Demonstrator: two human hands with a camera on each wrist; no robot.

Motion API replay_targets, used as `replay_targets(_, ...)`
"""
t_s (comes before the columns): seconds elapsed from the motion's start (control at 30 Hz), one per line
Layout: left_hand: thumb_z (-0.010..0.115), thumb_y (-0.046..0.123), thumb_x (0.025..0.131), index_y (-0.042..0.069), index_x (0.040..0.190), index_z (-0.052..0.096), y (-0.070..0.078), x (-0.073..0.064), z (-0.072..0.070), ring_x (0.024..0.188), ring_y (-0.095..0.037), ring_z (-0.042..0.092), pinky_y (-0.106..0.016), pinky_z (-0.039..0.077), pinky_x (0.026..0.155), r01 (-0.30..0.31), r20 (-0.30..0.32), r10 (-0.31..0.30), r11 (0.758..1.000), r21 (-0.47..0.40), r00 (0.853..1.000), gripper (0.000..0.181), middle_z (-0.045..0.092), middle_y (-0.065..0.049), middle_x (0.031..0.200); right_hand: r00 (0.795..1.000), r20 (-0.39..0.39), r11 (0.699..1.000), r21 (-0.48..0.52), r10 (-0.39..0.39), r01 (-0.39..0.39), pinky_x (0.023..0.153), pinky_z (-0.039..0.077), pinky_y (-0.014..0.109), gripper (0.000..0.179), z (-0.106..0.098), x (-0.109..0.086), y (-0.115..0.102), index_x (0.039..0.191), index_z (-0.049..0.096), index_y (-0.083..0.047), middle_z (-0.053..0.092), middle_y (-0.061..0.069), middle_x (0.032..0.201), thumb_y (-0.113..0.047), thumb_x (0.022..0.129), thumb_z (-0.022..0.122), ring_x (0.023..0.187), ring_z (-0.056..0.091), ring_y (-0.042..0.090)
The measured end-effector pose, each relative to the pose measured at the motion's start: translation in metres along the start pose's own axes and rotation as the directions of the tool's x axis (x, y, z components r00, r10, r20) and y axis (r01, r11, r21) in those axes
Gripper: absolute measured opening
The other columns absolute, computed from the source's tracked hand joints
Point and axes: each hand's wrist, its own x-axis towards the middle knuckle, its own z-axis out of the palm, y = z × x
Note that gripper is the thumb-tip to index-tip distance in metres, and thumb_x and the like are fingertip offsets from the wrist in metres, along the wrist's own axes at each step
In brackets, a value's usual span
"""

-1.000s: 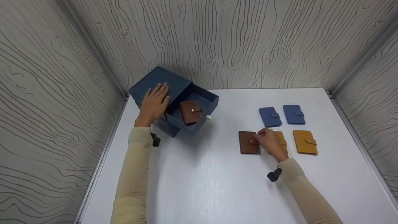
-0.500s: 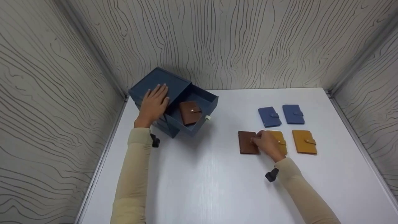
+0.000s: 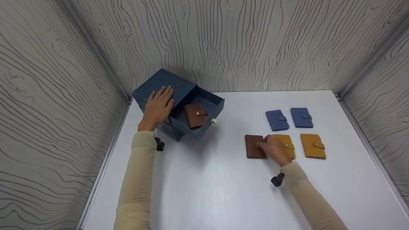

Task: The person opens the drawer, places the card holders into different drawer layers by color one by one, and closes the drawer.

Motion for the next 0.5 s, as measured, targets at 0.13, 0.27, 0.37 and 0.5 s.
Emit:
replay_targets(0.13, 0.031, 0.040, 0.117, 0.014, 0.170, 0.029, 0.0006, -0.0001, -0.0002, 0.168, -0.024, 0.017, -0.052, 0.007, 0.139, -0.002, -0.006, 0.002, 1.000, -0.005, 1.000, 0.059, 0.025, -0.002, 0.178, 1.000, 0.003, 1.000, 0.008, 0.003, -0.003, 0.072, 0.056, 0.026, 0.045, -0.0010, -0.0012, -0.0004, 0.132, 0.059, 0.015, 0.068, 0.027, 0.115, -0.022, 0.107, 0.062, 0.093, 0.064, 0.027)
replay_targets(0.27, 0.032, 0.040, 0.117, 0.015, 0.170, 0.029, 0.0003, -0.0004, 0.0000, 0.168, -0.024, 0.017, -0.052, 0.007, 0.139, -0.001, -0.010, 0.001, 1.000, -0.017, 1.000, 0.059, 0.025, -0.001, 0.178, 1.000, 0.002, 1.000, 0.006, -0.007, 0.007, 0.073, 0.056, 0.027, 0.053, -0.0028, -0.0017, -0.0005, 0.136, 0.055, 0.017, 0.067, 0.030, 0.120, -0.025, 0.106, 0.064, 0.094, 0.063, 0.027)
replay_targets(0.37, 0.032, 0.040, 0.117, 0.015, 0.170, 0.029, 0.0002, -0.0006, 0.0001, 0.168, -0.025, 0.017, -0.053, 0.007, 0.139, -0.003, -0.011, 0.003, 1.000, -0.017, 1.000, 0.059, 0.025, -0.002, 0.178, 1.000, 0.005, 1.000, 0.018, 0.003, -0.003, 0.075, 0.056, 0.027, 0.056, -0.0028, -0.0007, -0.0007, 0.139, 0.054, 0.017, 0.066, 0.031, 0.125, -0.027, 0.105, 0.064, 0.097, 0.063, 0.028)
replay_targets(0.5, 0.032, 0.041, 0.117, 0.015, 0.170, 0.028, 0.0003, -0.0009, -0.0002, 0.168, -0.024, 0.018, -0.052, 0.007, 0.139, -0.001, -0.008, 0.001, 1.000, -0.013, 1.000, 0.059, 0.025, -0.001, 0.178, 1.000, 0.011, 0.999, 0.045, 0.028, -0.028, 0.077, 0.056, 0.028, 0.055, -0.0021, 0.0012, -0.0009, 0.139, 0.055, 0.014, 0.066, 0.028, 0.125, -0.029, 0.105, 0.063, 0.100, 0.063, 0.029)
